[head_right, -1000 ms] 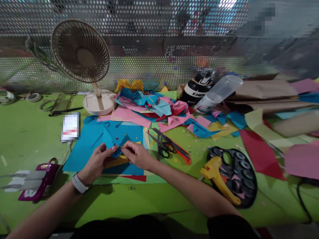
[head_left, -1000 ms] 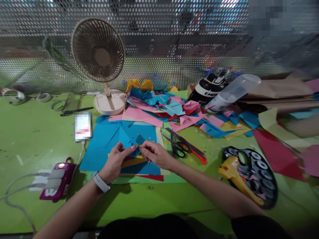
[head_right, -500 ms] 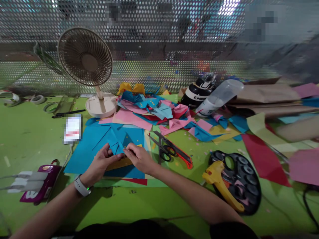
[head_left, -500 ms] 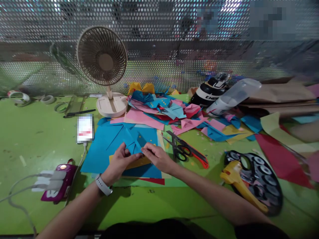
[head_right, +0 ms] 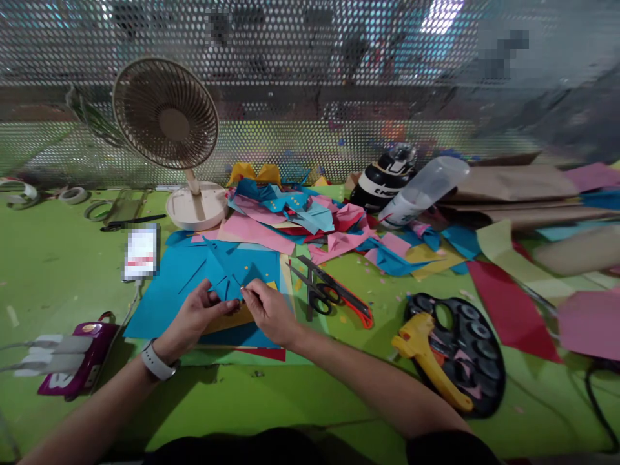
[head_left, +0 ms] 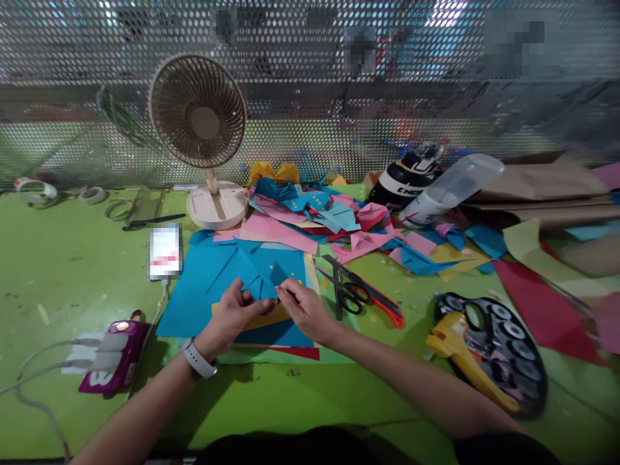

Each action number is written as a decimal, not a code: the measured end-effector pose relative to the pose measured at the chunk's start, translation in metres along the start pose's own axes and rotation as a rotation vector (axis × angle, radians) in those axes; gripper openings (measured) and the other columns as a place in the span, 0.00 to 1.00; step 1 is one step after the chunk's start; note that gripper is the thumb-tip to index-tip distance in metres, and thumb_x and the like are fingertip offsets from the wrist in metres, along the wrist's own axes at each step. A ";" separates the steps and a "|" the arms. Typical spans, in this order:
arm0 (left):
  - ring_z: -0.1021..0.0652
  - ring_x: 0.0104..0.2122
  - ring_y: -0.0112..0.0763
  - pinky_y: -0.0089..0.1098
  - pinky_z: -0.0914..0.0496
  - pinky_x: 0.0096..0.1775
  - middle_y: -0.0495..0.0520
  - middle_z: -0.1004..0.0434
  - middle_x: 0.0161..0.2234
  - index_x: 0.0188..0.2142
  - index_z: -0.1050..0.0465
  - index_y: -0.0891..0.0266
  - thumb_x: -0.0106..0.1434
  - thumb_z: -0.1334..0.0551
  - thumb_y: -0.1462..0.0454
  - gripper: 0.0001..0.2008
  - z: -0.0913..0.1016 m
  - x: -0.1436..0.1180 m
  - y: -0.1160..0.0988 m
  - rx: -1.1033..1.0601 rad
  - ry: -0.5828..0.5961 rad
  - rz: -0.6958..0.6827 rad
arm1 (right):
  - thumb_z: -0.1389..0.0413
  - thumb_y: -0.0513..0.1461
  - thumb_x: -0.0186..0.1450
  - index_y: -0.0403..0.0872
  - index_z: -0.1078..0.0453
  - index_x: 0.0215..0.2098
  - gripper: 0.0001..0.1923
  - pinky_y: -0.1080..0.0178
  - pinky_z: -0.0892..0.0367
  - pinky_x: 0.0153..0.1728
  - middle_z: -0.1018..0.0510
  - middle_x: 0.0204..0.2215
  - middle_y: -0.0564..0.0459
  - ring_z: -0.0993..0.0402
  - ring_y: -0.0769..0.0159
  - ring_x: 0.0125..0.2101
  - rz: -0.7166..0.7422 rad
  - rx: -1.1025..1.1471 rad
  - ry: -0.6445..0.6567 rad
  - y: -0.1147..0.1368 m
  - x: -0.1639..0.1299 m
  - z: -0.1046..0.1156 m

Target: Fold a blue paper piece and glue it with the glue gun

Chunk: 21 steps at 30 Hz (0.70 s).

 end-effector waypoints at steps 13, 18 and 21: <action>0.26 0.25 0.24 0.24 0.33 0.28 0.44 0.26 0.24 0.30 0.31 0.61 0.49 0.28 0.57 0.16 -0.006 -0.006 0.005 -0.090 -0.113 -0.019 | 0.44 0.52 0.61 0.47 0.33 0.31 0.17 0.68 0.37 0.19 0.29 0.22 0.57 0.34 0.73 0.17 -0.272 0.518 0.026 -0.004 -0.008 -0.023; 0.23 0.26 0.29 0.28 0.30 0.30 0.48 0.22 0.25 0.33 0.28 0.62 0.47 0.27 0.58 0.16 0.004 -0.003 0.001 -0.061 -0.103 -0.031 | 0.41 0.50 0.57 0.47 0.34 0.31 0.16 0.70 0.39 0.16 0.31 0.17 0.61 0.37 0.75 0.14 -0.333 0.631 -0.026 -0.011 0.002 -0.006; 0.22 0.30 0.30 0.29 0.29 0.37 0.52 0.19 0.29 0.30 0.25 0.64 0.48 0.27 0.61 0.13 0.007 0.001 -0.007 -0.022 0.038 -0.026 | 0.38 0.51 0.54 0.45 0.33 0.26 0.18 0.70 0.43 0.14 0.31 0.15 0.60 0.39 0.76 0.13 -0.336 0.642 -0.106 -0.013 0.013 0.012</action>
Point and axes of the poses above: each hand's wrist, its own x-axis towards the middle knuckle, its own z-axis out of the back of the hand, y = z × x, the point moved 3 cm from there along x, towards the middle knuckle
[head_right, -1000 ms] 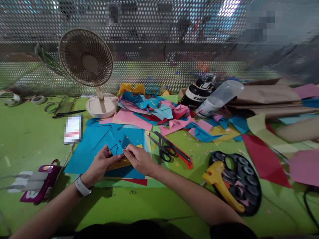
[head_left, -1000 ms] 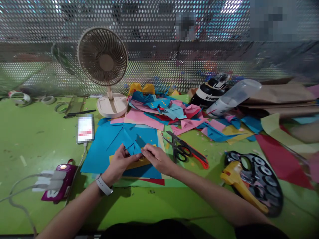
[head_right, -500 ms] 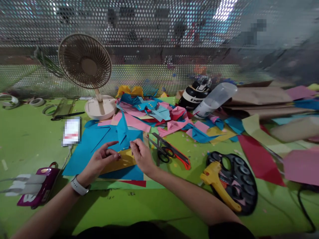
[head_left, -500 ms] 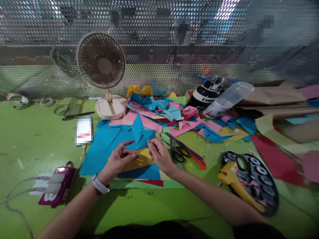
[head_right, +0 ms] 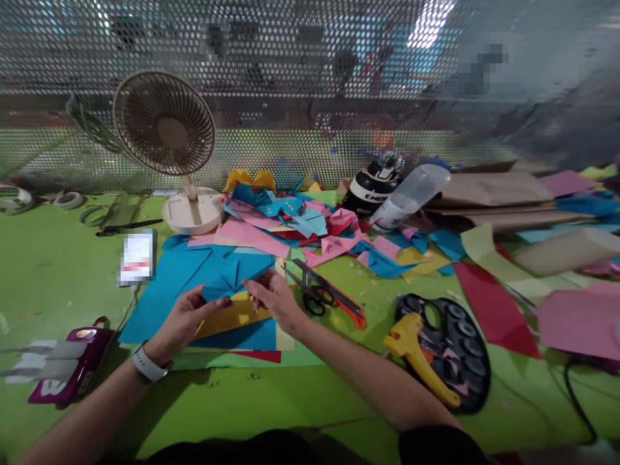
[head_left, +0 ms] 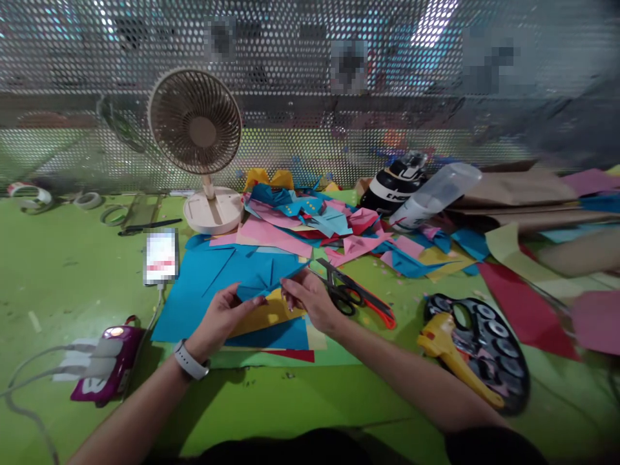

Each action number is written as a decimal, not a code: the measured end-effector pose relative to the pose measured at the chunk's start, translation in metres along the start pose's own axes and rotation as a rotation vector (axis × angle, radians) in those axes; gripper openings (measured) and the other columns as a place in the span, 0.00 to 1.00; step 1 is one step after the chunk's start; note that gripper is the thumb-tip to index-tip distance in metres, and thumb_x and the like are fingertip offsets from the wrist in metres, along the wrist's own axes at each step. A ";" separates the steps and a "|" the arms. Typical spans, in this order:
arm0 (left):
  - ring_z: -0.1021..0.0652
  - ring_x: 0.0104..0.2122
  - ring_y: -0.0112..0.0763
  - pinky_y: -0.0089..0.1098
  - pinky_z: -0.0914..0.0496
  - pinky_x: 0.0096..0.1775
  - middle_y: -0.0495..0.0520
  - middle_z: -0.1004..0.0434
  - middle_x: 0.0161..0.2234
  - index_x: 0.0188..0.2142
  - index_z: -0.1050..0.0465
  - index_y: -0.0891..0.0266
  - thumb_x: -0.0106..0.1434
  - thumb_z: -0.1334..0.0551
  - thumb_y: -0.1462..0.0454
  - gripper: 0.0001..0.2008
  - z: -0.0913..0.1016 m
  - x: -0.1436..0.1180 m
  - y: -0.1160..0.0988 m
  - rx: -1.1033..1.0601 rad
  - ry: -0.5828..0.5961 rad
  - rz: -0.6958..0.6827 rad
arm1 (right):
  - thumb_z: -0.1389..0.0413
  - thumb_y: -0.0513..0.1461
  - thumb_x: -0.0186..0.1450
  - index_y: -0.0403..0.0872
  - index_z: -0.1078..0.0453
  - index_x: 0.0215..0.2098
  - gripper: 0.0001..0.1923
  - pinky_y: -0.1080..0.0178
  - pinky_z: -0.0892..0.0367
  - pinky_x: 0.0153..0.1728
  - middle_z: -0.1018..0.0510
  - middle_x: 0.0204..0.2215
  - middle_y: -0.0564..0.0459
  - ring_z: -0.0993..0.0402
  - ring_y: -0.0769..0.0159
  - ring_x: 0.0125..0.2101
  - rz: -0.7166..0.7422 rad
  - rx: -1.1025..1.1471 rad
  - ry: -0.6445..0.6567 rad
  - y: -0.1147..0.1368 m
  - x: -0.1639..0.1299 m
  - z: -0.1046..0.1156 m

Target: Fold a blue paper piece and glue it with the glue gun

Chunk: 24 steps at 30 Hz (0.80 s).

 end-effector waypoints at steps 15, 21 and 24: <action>0.21 0.24 0.27 0.25 0.28 0.29 0.52 0.21 0.22 0.21 0.29 0.66 0.44 0.26 0.58 0.16 -0.002 0.004 0.013 -0.364 -0.277 0.101 | 0.40 0.56 0.55 0.43 0.27 0.27 0.23 0.69 0.42 0.17 0.20 0.25 0.48 0.27 0.70 0.18 -0.181 0.271 -0.041 -0.023 -0.024 -0.032; 0.22 0.24 0.24 0.27 0.25 0.33 0.47 0.23 0.22 0.23 0.30 0.65 0.43 0.25 0.61 0.16 0.017 0.009 -0.007 -0.320 -0.283 -0.005 | 0.53 0.48 0.66 0.47 0.26 0.44 0.19 0.63 0.32 0.27 0.22 0.28 0.50 0.25 0.64 0.28 0.222 -0.058 -0.016 -0.009 -0.011 0.001; 0.23 0.21 0.25 0.26 0.27 0.28 0.47 0.25 0.20 0.22 0.34 0.64 0.44 0.25 0.60 0.18 0.015 0.008 -0.007 -0.221 -0.200 0.096 | 0.47 0.37 0.63 0.55 0.30 0.52 0.20 0.54 0.32 0.46 0.28 0.52 0.48 0.33 0.57 0.53 0.709 -0.601 0.094 0.012 -0.011 0.005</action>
Point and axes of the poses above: each hand's wrist, its own x-axis towards the middle knuckle, its own z-axis out of the back of the hand, y = z × x, the point moved 3 cm from there along x, towards the middle knuckle
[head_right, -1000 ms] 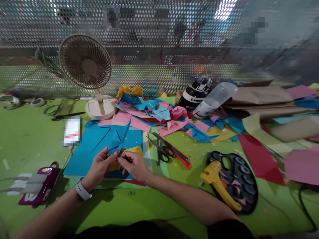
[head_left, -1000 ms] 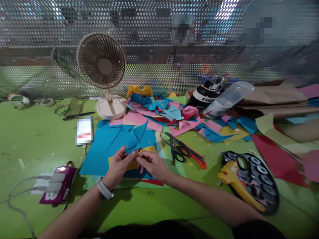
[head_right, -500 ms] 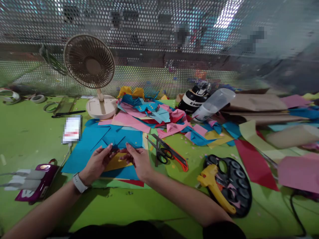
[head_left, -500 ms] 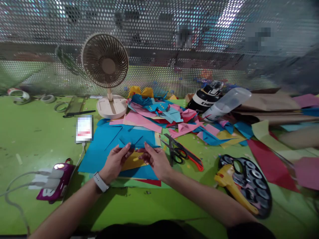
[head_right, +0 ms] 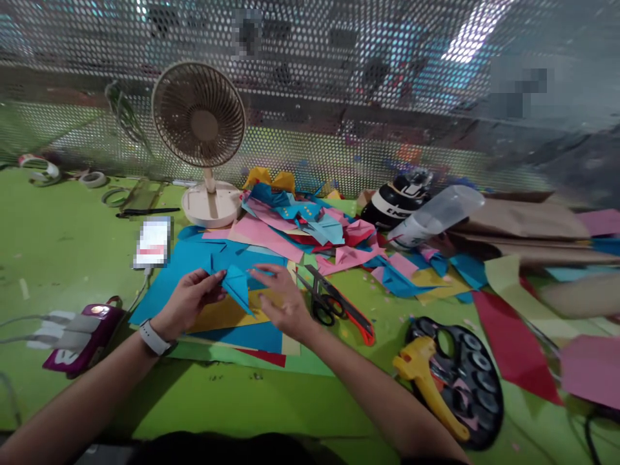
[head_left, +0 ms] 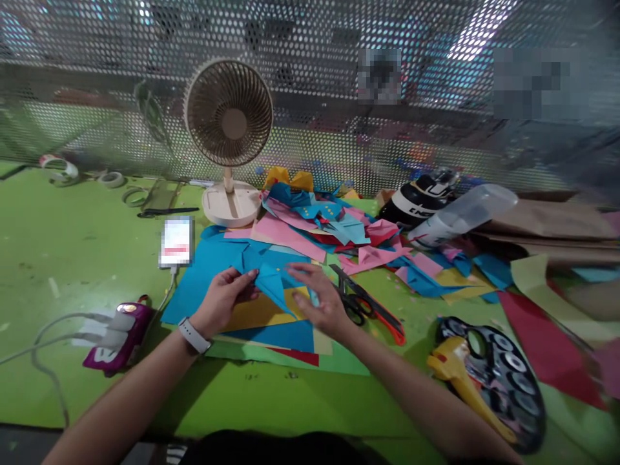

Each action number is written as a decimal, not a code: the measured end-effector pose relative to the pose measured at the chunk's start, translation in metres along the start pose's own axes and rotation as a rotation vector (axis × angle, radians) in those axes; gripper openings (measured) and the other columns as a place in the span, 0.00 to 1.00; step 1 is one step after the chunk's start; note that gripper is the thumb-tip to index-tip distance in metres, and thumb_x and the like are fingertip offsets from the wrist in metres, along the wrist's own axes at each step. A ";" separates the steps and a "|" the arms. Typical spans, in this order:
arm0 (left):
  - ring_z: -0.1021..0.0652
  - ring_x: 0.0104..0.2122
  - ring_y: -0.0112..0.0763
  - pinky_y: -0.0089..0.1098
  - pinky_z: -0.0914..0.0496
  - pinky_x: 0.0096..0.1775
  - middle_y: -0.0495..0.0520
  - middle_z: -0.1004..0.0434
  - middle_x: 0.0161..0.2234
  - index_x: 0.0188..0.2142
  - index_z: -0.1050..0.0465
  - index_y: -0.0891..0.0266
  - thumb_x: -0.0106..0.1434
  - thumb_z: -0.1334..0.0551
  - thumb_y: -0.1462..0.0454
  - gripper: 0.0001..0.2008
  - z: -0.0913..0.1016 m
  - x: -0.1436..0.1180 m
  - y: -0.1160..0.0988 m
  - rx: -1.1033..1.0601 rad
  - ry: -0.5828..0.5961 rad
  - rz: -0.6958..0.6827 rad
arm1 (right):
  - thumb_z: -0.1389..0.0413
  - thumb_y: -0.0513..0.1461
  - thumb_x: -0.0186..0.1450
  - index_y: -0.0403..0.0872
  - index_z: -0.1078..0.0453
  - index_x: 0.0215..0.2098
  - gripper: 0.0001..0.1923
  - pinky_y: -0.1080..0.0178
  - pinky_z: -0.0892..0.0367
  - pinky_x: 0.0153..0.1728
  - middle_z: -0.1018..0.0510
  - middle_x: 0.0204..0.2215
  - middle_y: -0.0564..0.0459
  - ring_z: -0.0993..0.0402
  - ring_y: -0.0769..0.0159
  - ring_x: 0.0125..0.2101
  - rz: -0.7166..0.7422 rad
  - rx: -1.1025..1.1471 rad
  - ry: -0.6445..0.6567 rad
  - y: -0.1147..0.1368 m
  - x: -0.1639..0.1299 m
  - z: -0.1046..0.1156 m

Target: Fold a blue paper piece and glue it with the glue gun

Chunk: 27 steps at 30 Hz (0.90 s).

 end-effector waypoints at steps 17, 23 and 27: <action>0.26 0.18 0.21 0.24 0.30 0.25 0.46 0.28 0.18 0.20 0.33 0.64 0.46 0.26 0.57 0.18 -0.007 -0.006 0.014 0.075 0.224 0.143 | 0.46 0.36 0.66 0.57 0.29 0.51 0.17 0.46 0.47 0.60 0.46 0.66 0.54 0.62 0.56 0.67 0.438 -0.470 0.438 0.013 -0.005 -0.009; 0.26 0.19 0.21 0.24 0.30 0.26 0.46 0.27 0.18 0.20 0.34 0.64 0.46 0.26 0.58 0.18 -0.005 -0.003 0.014 0.110 0.229 0.151 | 0.46 0.42 0.66 0.57 0.27 0.49 0.14 0.48 0.53 0.63 0.58 0.67 0.63 0.63 0.57 0.67 0.361 -0.243 0.406 0.010 -0.001 -0.008; 0.26 0.19 0.22 0.25 0.29 0.27 0.46 0.27 0.18 0.20 0.35 0.64 0.45 0.26 0.58 0.19 -0.007 -0.004 0.015 0.097 0.231 0.174 | 0.46 0.45 0.66 0.59 0.24 0.44 0.11 0.49 0.54 0.63 0.51 0.65 0.67 0.60 0.57 0.66 0.256 -0.102 0.396 0.004 -0.001 -0.009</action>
Point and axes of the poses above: each hand's wrist, its own x-axis towards the middle knuckle, its own z-axis out of the back of the hand, y = z × x, the point moved 3 cm from there along x, towards the middle knuckle
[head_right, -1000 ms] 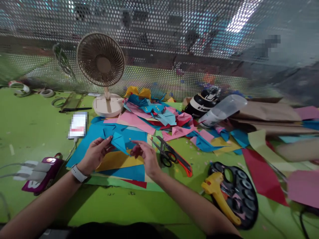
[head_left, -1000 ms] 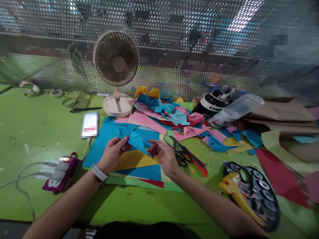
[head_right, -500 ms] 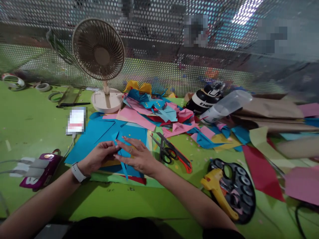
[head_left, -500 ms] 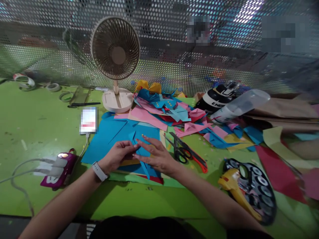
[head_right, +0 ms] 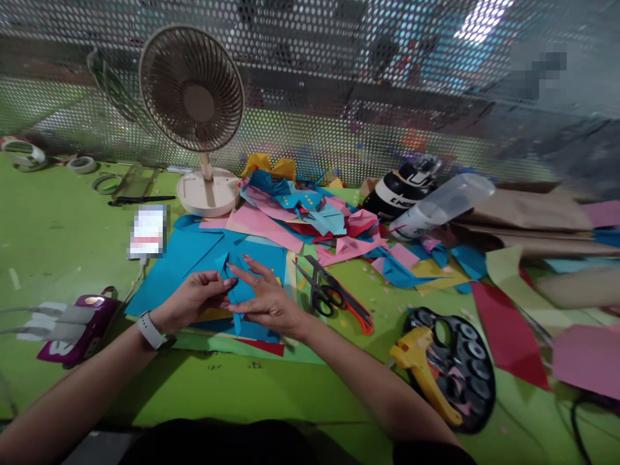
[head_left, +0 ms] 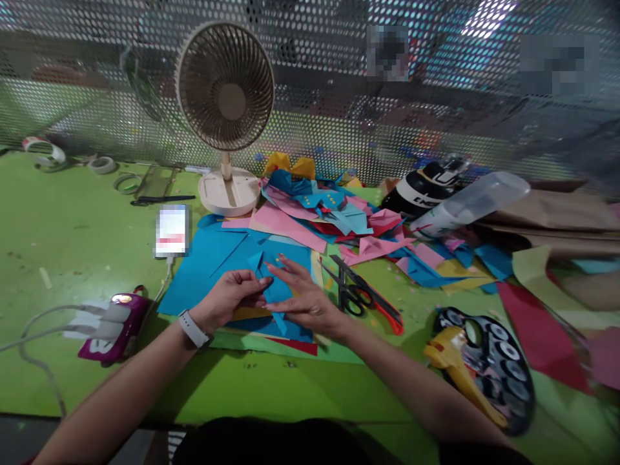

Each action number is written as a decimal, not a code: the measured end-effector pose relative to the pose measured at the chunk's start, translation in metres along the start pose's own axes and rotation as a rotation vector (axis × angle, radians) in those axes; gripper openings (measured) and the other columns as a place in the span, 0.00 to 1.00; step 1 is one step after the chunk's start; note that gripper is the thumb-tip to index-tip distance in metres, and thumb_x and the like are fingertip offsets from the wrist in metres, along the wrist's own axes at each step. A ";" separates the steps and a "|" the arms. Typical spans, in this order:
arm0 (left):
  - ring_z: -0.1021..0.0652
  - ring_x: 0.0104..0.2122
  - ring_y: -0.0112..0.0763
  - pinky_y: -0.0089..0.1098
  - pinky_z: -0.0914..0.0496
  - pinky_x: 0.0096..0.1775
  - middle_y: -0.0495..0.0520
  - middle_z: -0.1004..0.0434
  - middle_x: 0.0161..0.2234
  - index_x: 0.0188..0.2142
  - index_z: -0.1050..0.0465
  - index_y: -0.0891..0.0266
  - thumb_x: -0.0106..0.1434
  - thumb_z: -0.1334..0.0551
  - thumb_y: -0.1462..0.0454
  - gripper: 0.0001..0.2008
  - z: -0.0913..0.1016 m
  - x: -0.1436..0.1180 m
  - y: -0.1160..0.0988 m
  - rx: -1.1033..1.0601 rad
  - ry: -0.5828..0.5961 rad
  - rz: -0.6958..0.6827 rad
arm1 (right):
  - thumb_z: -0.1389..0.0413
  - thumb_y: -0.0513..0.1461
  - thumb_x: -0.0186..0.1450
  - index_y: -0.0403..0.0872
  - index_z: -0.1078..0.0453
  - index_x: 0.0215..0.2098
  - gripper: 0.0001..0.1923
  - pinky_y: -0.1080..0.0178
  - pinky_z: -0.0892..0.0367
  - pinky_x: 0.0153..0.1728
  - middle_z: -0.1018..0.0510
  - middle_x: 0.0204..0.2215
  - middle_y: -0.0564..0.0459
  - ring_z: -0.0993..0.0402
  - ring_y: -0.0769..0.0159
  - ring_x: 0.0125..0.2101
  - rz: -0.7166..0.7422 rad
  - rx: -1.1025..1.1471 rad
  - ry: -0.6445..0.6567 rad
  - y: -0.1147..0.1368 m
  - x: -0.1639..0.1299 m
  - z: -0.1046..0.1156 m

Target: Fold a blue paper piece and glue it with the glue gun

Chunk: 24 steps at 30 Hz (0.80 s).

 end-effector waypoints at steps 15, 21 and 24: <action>0.24 0.20 0.23 0.24 0.30 0.26 0.47 0.25 0.19 0.20 0.33 0.64 0.46 0.26 0.59 0.17 -0.009 -0.005 -0.001 -0.046 -0.084 -0.045 | 0.47 0.46 0.66 0.54 0.22 0.32 0.13 0.41 0.50 0.61 0.46 0.65 0.60 0.62 0.53 0.67 -0.262 -0.054 -0.130 0.002 -0.002 -0.007; 0.24 0.22 0.23 0.23 0.29 0.28 0.47 0.26 0.19 0.21 0.33 0.64 0.46 0.27 0.58 0.17 -0.010 -0.006 -0.002 -0.048 -0.121 -0.047 | 0.51 0.48 0.68 0.51 0.24 0.32 0.17 0.47 0.48 0.61 0.45 0.65 0.55 0.56 0.56 0.66 -0.340 0.073 -0.139 -0.001 -0.003 -0.010; 0.24 0.22 0.23 0.23 0.29 0.28 0.46 0.26 0.19 0.20 0.33 0.64 0.46 0.26 0.58 0.17 -0.009 -0.006 -0.001 -0.049 -0.133 -0.050 | 0.49 0.50 0.67 0.51 0.24 0.31 0.17 0.46 0.46 0.61 0.41 0.63 0.52 0.51 0.55 0.64 -0.374 0.163 -0.157 -0.005 -0.004 -0.012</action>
Point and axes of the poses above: each hand's wrist, its own x-axis towards the middle knuckle, its own z-axis out of the back of the hand, y = z × x, the point moved 3 cm from there along x, towards the middle knuckle
